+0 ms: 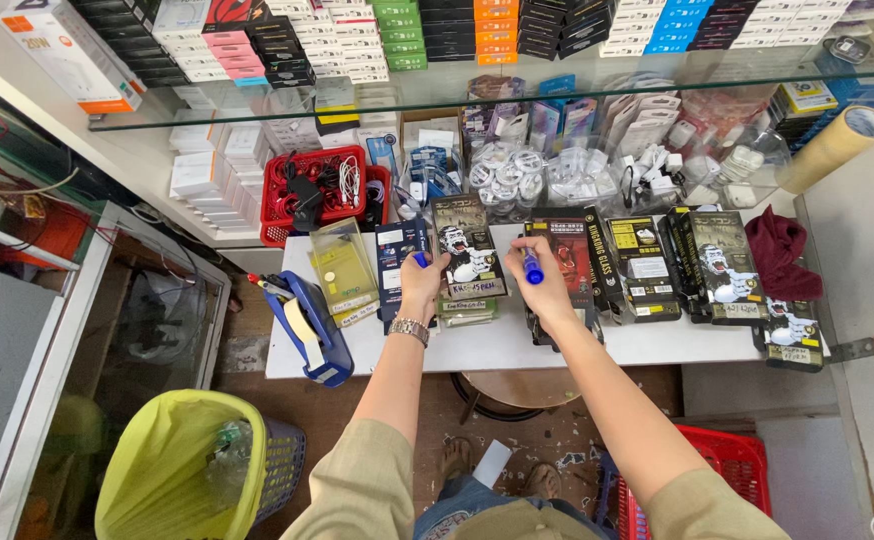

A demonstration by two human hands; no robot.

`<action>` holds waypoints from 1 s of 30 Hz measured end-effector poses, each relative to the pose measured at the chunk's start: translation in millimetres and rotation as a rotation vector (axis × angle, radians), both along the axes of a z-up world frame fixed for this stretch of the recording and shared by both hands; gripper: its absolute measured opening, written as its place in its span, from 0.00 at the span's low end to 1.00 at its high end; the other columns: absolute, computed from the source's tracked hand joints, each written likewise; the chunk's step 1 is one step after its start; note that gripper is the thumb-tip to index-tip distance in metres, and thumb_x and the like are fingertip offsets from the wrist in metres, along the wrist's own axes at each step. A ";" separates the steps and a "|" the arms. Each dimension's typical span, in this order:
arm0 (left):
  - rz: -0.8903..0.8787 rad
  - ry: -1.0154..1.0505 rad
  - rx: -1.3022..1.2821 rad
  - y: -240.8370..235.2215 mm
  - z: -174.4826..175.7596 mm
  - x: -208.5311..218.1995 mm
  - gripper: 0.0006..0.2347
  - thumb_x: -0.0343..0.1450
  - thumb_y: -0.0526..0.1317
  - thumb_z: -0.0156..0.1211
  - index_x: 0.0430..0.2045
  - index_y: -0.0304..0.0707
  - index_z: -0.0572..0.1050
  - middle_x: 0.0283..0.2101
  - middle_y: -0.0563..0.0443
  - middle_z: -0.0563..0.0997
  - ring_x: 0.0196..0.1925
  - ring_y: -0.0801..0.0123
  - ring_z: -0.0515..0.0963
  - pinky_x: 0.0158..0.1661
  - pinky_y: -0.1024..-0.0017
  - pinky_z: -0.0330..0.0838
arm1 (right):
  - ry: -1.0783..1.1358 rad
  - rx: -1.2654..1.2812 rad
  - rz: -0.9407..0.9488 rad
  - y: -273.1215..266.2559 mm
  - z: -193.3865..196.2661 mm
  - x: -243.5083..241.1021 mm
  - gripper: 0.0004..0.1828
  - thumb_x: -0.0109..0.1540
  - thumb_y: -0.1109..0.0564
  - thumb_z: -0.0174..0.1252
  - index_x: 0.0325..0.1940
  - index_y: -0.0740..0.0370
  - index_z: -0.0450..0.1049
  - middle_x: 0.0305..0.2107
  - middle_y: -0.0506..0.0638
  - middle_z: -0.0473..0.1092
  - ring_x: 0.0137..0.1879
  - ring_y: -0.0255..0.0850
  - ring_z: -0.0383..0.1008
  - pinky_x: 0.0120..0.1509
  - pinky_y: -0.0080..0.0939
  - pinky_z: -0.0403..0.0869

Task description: The person wipes several small electronics boxes with a maroon cloth, then uses a blue marker to write on the boxes. The person stacks the labeled boxes and places them on a shelf.

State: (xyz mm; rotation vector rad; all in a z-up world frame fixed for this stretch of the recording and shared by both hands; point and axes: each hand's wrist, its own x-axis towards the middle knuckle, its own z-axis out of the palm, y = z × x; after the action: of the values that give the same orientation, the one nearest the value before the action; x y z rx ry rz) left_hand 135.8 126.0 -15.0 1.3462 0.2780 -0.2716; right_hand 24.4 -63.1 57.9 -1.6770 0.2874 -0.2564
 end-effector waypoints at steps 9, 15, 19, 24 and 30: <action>-0.073 -0.171 0.568 4.2 -44.4 16.9 0.14 0.64 0.37 0.75 0.29 0.31 0.71 0.29 0.45 0.77 0.31 0.60 0.76 0.35 0.61 0.72 | -0.049 0.264 -0.236 -51.7 18.9 -28.9 0.13 0.67 0.56 0.60 0.54 0.57 0.68 0.45 0.51 0.76 0.49 0.38 0.78 0.53 0.40 0.78; 0.178 -0.931 0.971 -39.9 -24.9 -16.6 0.15 0.56 0.36 0.70 0.32 0.31 0.74 0.38 0.35 0.82 0.39 0.43 0.81 0.41 0.57 0.74 | -0.081 0.196 -0.358 -83.2 15.1 -60.1 0.14 0.68 0.56 0.57 0.56 0.57 0.66 0.46 0.51 0.77 0.49 0.37 0.77 0.53 0.38 0.76; -0.344 -0.413 0.521 -95.5 -14.4 -42.2 0.12 0.67 0.43 0.68 0.31 0.32 0.76 0.31 0.43 0.84 0.35 0.55 0.85 0.40 0.61 0.77 | -0.180 -0.096 -0.307 -82.3 -5.6 -77.0 0.15 0.67 0.63 0.56 0.58 0.59 0.66 0.48 0.52 0.75 0.56 0.38 0.75 0.57 0.36 0.72; -0.322 -0.263 0.512 -124.4 -16.9 -79.1 0.14 0.64 0.43 0.72 0.29 0.30 0.75 0.30 0.39 0.82 0.33 0.53 0.83 0.38 0.61 0.75 | -0.095 -0.314 -0.315 -74.2 -30.1 -89.0 0.17 0.65 0.67 0.57 0.57 0.57 0.68 0.45 0.51 0.75 0.54 0.38 0.75 0.59 0.35 0.71; -0.313 -0.076 0.374 -124.8 -13.1 -70.1 0.13 0.64 0.37 0.72 0.32 0.28 0.73 0.31 0.43 0.79 0.31 0.56 0.80 0.35 0.59 0.72 | -0.039 -0.224 -0.253 -75.2 -22.6 -87.8 0.19 0.64 0.67 0.55 0.58 0.55 0.68 0.47 0.51 0.74 0.55 0.38 0.75 0.59 0.35 0.70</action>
State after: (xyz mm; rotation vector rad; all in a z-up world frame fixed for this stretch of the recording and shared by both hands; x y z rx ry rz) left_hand 65.7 1.2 -28.2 1.7681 0.0516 -0.4442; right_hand -63.4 -138.3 35.3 -1.8536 0.4560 -0.5253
